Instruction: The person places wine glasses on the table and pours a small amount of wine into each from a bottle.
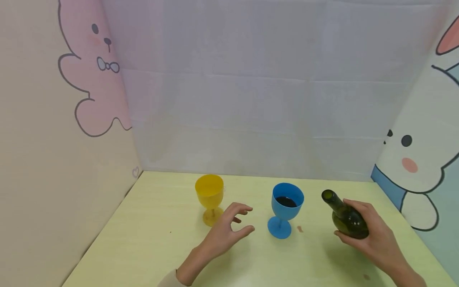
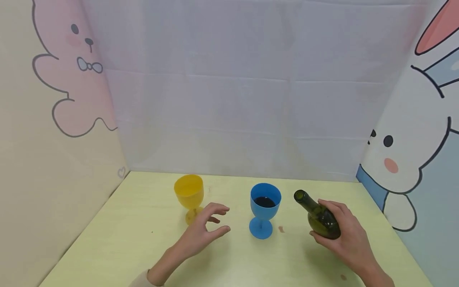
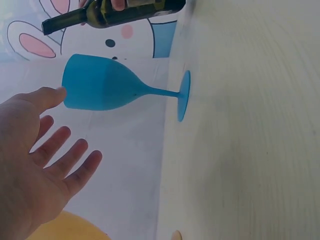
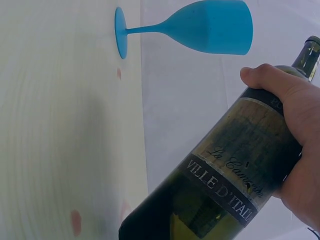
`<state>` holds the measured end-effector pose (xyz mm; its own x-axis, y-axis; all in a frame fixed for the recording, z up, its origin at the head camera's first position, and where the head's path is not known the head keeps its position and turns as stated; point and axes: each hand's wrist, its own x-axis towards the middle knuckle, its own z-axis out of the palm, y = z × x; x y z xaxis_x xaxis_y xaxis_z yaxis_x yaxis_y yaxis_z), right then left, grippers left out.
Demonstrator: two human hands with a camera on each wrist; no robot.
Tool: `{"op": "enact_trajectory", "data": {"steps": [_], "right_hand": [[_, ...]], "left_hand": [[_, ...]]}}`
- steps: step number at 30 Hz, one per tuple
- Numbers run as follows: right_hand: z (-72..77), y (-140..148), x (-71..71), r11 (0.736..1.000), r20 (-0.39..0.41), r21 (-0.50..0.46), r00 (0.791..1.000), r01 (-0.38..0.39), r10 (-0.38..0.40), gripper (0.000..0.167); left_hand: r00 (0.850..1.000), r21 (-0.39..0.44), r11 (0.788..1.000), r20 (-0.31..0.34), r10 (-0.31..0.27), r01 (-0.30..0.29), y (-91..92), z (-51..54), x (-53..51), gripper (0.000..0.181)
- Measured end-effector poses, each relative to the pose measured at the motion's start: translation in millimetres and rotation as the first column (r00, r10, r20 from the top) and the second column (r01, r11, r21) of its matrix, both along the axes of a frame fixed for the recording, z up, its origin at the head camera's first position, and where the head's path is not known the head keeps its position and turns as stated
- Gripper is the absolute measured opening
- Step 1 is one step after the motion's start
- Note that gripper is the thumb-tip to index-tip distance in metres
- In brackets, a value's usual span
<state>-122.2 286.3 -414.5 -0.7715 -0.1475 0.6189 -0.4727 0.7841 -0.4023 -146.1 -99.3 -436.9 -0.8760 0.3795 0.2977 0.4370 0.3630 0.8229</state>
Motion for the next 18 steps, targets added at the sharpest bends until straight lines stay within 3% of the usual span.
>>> {"op": "enact_trajectory", "data": {"steps": [4,11,14,18], "right_hand": [[0.2,0,0.6,1.0,0.007,0.004,1.0,0.002,-0.002,0.103],[-0.2,4,4.0,1.0,0.016,0.003,1.0,0.008,-0.008,0.104],[-0.4,4,4.1,1.0,0.022,0.007,1.0,0.011,-0.011,0.103],[-0.1,4,2.7,1.0,0.022,0.017,1.0,0.014,-0.014,0.103]], "left_hand": [[1.0,-0.003,1.0,-0.01,0.013,-0.014,-13.0,1.7,7.1,0.038],[0.988,-0.052,0.998,-0.149,-0.032,0.025,-35.0,-5.1,24.9,0.037],[0.981,-0.081,0.997,-0.192,-0.015,-0.001,-48.7,-9.4,31.0,0.039],[0.979,-0.101,0.993,-0.203,0.034,-0.055,-69.0,-12.4,32.1,0.041]]}}
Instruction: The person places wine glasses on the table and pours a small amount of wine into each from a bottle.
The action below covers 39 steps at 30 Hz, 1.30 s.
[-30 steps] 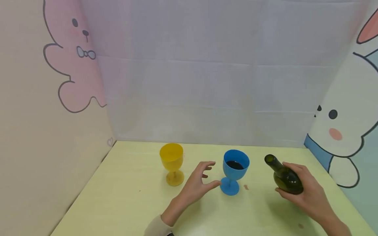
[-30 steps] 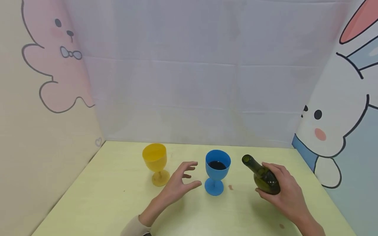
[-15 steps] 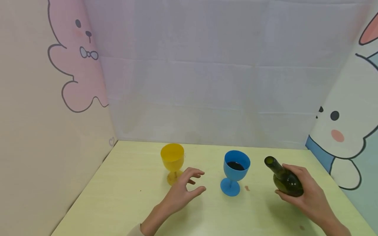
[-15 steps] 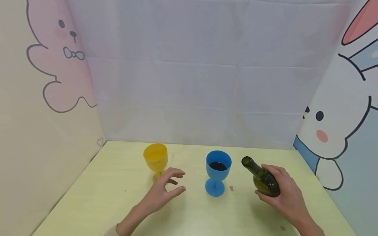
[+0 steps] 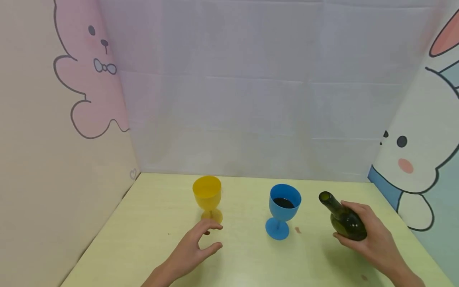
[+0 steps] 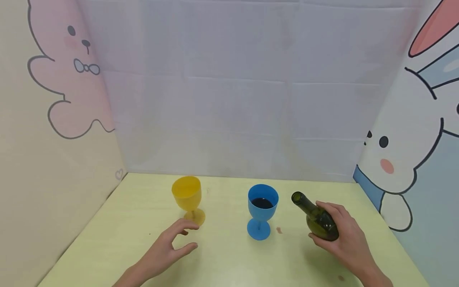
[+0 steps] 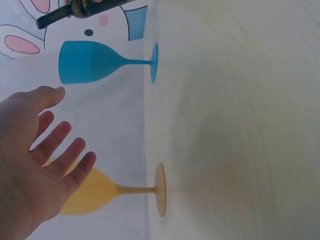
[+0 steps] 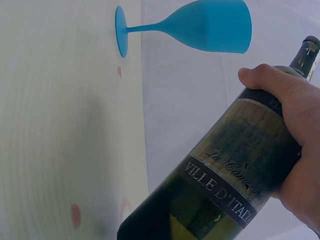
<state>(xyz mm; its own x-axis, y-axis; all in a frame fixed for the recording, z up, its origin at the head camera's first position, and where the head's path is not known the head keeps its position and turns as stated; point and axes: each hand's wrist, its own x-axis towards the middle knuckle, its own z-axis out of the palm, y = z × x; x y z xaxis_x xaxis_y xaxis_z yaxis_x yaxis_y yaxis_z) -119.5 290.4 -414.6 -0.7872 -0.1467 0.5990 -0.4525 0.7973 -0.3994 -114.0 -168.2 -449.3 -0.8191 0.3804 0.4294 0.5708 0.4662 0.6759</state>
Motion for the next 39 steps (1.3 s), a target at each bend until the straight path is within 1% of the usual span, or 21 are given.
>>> {"op": "enact_trajectory", "data": {"steps": [3,6,8,10,13,16,18,21,23,24,29,32,35,39], "right_hand": [[-0.9,-1,0.5,1.0,0.014,0.001,1.0,0.013,-0.013,0.103],[-1.3,-2,1.7,1.0,0.05,0.0,0.999,0.023,-0.023,0.102],[-1.6,-3,2.4,1.0,0.072,-0.003,0.997,0.023,-0.022,0.101],[-1.8,-4,3.0,1.0,0.084,-0.002,0.996,0.02,-0.019,0.1],[-1.6,-6,3.7,1.0,0.087,0.008,0.996,0.025,-0.026,0.1],[-1.1,-6,4.0,0.999,0.089,0.021,0.995,0.036,-0.037,0.099],[-1.0,-7,4.2,0.999,0.085,0.025,0.996,0.036,-0.038,0.099],[-2.1,-7,4.2,0.999,0.066,0.022,0.997,0.024,-0.026,0.099],[-2.8,-8,4.1,1.0,0.058,0.015,0.998,0.014,-0.015,0.099],[-3.1,-8,4.1,1.0,0.058,0.012,0.998,0.012,-0.012,0.099],[-2.3,-7,5.4,1.0,0.096,0.004,0.995,0.017,-0.018,0.098],[-0.8,-7,6.0,1.0,0.112,0.001,0.994,0.007,-0.007,0.097],[0.0,-7,5.4,1.0,0.115,-0.009,0.993,-0.01,0.011,0.097],[-0.4,-7,3.9,0.999,0.12,-0.036,0.993,-0.009,0.013,0.096]], "left_hand": [[1.0,-0.009,1.0,0.027,0.015,-0.015,-14.4,-2.2,-2.0,0.04],[0.998,-0.024,0.999,0.049,0.036,-0.034,-27.4,-4.5,-5.8,0.039],[0.996,-0.033,0.997,0.053,0.068,-0.066,-36.0,-5.0,-9.9,0.038],[0.992,-0.04,0.992,0.049,0.118,-0.117,-44.5,-4.4,-15.8,0.037],[0.981,-0.036,0.981,0.026,0.194,-0.193,-56.8,-1.9,-27.2,0.035],[0.964,-0.049,0.963,0.013,0.266,-0.265,-66.9,0.3,-38.1,0.035],[0.954,-0.064,0.952,0.019,0.3,-0.299,-71.4,2.0,-44.2,0.038],[0.939,-0.097,0.938,0.061,0.339,-0.332,-74.6,4.8,-51.1,0.047],[0.936,-0.099,0.937,0.086,0.342,-0.334,-75.1,6.4,-54.5,0.054],[0.936,-0.09,0.94,0.103,0.337,-0.328,-74.8,7.1,-56.1,0.058],[0.943,-0.044,0.962,0.194,0.272,-0.269,-69.8,7.1,-65.7,0.08],[0.941,-0.026,0.97,0.24,0.24,-0.241,-65.1,5.7,-72.6,0.091],[0.938,0.01,0.973,0.268,0.218,-0.229,-60.9,4.7,-78.0,0.098],[0.941,0.04,0.977,0.28,0.19,-0.209,-56.2,3.2,-82.7,0.103]]}}
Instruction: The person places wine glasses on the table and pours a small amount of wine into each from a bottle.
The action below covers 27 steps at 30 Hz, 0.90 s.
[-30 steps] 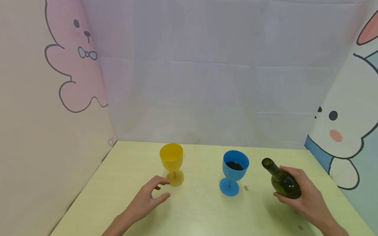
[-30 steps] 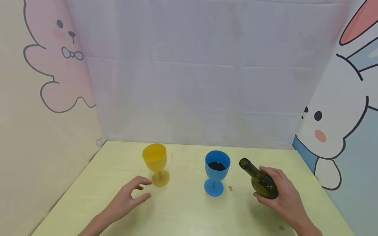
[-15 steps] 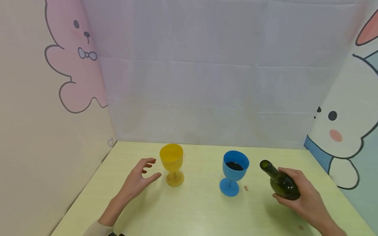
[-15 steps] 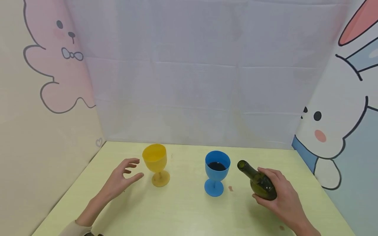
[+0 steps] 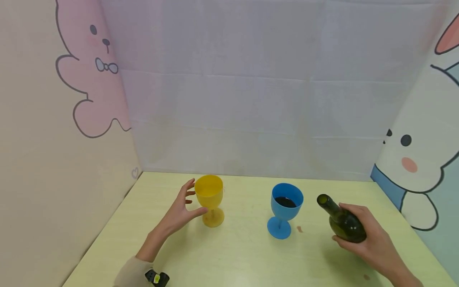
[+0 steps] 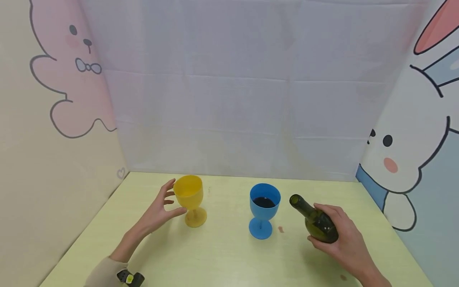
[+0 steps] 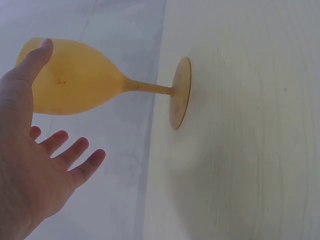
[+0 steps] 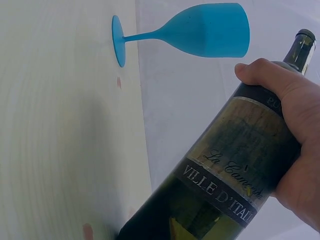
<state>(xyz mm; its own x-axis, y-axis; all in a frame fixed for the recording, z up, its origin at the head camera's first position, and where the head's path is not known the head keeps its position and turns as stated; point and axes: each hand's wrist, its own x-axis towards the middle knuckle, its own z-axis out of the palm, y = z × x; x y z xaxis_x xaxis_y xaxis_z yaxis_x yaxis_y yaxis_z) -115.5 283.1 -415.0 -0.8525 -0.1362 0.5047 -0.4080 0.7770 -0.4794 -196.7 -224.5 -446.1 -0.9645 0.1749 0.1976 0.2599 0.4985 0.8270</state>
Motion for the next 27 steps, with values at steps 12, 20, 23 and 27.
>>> {"op": "enact_trajectory", "data": {"steps": [12,20,23,27], "right_hand": [[0.7,2,-2.9,0.999,0.027,-0.023,0.999,-0.044,0.045,0.096],[-0.2,6,-3.5,0.996,0.011,-0.056,0.997,-0.069,0.07,0.098],[0.4,7,-3.1,0.992,0.0,-0.085,0.995,-0.097,0.097,0.097],[-0.6,8,-3.0,0.992,0.003,-0.095,0.996,-0.087,0.088,0.098]], "left_hand": [[0.999,0.064,0.998,0.048,-0.014,0.011,14.1,5.0,-10.6,0.106],[0.997,0.103,0.995,0.069,-0.023,0.016,24.0,7.0,-16.3,0.105],[0.997,0.133,0.991,0.079,-0.023,0.013,25.9,5.9,-17.1,0.102],[0.998,0.162,0.987,0.064,-0.012,0.001,28.9,2.4,-18.4,0.096]]}}
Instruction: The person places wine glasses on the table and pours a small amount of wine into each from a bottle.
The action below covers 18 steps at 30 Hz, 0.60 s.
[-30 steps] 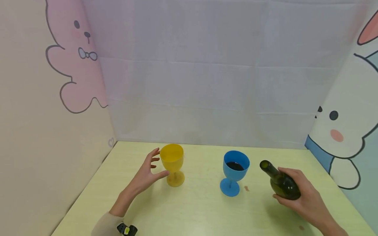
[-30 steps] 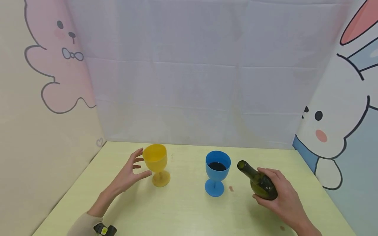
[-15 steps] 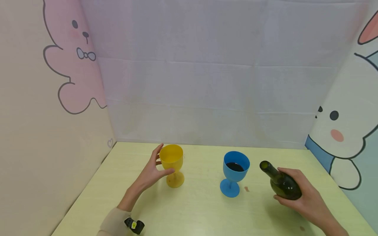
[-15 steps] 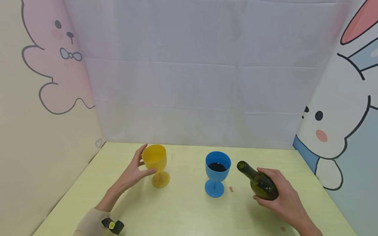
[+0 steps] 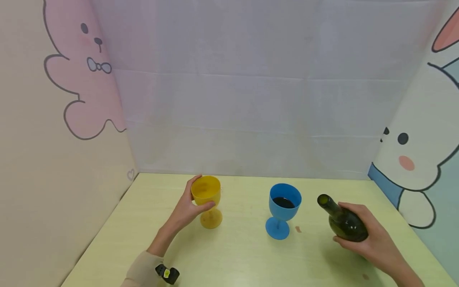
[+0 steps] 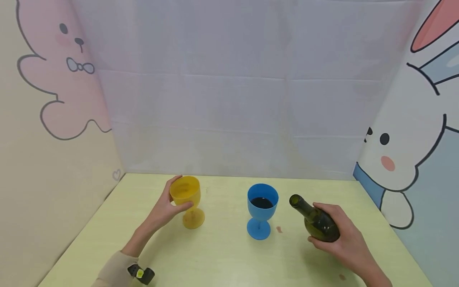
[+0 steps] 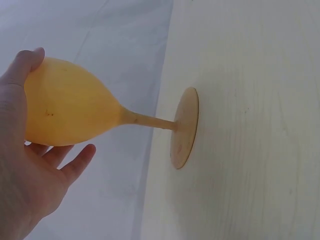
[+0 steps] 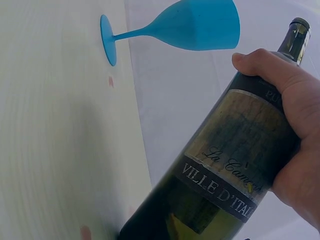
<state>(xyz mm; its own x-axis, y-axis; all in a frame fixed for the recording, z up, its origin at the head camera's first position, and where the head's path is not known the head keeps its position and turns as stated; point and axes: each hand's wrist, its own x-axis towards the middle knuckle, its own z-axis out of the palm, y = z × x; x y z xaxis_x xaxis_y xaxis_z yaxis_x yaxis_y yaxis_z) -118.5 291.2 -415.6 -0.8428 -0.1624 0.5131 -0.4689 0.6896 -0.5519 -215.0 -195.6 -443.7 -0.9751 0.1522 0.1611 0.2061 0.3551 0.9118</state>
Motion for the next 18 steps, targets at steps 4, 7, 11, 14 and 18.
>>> {"op": "enact_trajectory", "data": {"steps": [4,7,11,14,18], "right_hand": [[-1.2,-5,-1.3,0.999,-0.014,0.039,1.0,0.024,-0.024,0.098],[-1.0,-9,-2.5,0.995,-0.051,0.086,0.998,0.052,-0.048,0.098],[3.5,-13,-3.8,0.986,-0.11,0.126,0.99,0.105,-0.091,0.098],[13.1,-17,-5.4,0.976,-0.14,0.173,0.984,0.131,-0.107,0.097],[32.1,-24,-10.7,0.96,-0.204,0.246,0.976,0.132,-0.081,0.097]], "left_hand": [[1.0,0.014,1.0,-0.018,0.018,-0.017,2.1,-2.9,0.6,0.093],[0.999,0.02,1.0,-0.033,0.021,-0.021,4.2,-4.1,1.8,0.093],[0.999,0.029,0.999,-0.044,0.018,-0.017,7.0,-4.2,3.4,0.092],[0.999,0.023,1.0,-0.046,0.019,-0.018,7.4,-3.6,4.5,0.09],[0.999,0.01,1.0,-0.046,0.023,-0.023,5.1,-2.4,5.2,0.089]]}}
